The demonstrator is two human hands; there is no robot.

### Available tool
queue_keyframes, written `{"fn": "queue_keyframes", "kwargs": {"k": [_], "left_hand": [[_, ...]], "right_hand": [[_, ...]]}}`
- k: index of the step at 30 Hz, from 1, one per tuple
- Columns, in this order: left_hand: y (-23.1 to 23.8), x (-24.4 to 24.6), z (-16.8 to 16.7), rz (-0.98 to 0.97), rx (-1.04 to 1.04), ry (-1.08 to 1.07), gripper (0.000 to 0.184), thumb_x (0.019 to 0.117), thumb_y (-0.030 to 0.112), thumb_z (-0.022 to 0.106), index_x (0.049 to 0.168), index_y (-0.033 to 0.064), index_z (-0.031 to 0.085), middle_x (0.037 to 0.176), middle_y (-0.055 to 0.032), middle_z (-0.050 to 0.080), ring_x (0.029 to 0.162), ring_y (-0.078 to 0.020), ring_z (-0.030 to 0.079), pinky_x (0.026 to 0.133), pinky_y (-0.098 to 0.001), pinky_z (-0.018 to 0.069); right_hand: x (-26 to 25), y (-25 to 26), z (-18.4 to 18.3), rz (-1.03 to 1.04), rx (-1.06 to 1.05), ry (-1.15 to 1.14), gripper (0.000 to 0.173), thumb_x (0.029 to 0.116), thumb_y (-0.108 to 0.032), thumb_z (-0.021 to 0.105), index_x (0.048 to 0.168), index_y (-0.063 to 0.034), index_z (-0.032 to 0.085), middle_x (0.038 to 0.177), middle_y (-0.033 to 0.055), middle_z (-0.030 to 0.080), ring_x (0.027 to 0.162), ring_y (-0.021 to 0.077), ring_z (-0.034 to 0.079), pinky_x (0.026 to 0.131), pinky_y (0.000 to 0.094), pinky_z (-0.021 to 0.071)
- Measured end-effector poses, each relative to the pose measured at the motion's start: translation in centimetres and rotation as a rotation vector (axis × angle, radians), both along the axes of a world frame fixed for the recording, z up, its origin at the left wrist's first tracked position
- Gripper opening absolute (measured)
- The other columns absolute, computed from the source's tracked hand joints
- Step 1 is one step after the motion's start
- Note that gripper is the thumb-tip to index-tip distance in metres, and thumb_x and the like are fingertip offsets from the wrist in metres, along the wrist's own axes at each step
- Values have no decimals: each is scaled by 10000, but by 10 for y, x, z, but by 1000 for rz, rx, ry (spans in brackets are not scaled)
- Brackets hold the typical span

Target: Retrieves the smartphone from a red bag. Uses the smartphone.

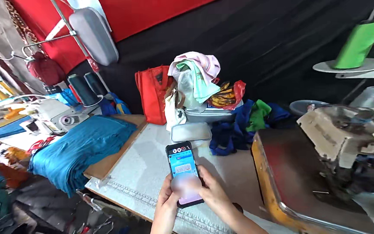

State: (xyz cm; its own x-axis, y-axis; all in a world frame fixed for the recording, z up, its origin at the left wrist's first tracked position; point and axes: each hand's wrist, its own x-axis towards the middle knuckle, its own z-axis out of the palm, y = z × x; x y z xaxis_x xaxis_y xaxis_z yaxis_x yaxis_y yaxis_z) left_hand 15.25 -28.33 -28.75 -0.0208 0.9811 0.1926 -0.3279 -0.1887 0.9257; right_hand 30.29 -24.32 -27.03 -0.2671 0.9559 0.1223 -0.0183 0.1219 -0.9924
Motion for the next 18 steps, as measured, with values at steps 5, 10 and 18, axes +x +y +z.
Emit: {"fn": "queue_keyframes", "kwargs": {"k": [5, 10, 18], "left_hand": [[3, -1, -3, -20, 29, 3, 518, 942, -25, 407, 1453, -75, 338, 1216, -140, 678, 1060, -204, 709, 934, -401, 598], [3, -2, -2, -39, 25, 1, 513, 934, -40, 413, 1443, -66, 354, 1199, -144, 684, 1051, -215, 712, 925, -410, 602], [3, -4, -2, -57, 24, -18, 544, 941, -40, 420, 1474, -77, 319, 1226, -164, 673, 1083, -219, 703, 960, -412, 586]], "right_hand": [[1, 3, -2, -20, 15, -46, 435, 950, -205, 680, 1317, -9, 551, 1129, 78, 715, 1023, 100, 708, 918, 276, 585], [15, 5, -1, 141, 15, -4, 483, 952, -145, 611, 1391, 12, 482, 1196, 80, 691, 1086, 108, 688, 957, 286, 575], [25, 6, 5, 236, -15, -83, 641, 850, -79, 612, 1456, -14, 411, 1226, 69, 685, 1101, 120, 685, 956, 305, 576]]}}
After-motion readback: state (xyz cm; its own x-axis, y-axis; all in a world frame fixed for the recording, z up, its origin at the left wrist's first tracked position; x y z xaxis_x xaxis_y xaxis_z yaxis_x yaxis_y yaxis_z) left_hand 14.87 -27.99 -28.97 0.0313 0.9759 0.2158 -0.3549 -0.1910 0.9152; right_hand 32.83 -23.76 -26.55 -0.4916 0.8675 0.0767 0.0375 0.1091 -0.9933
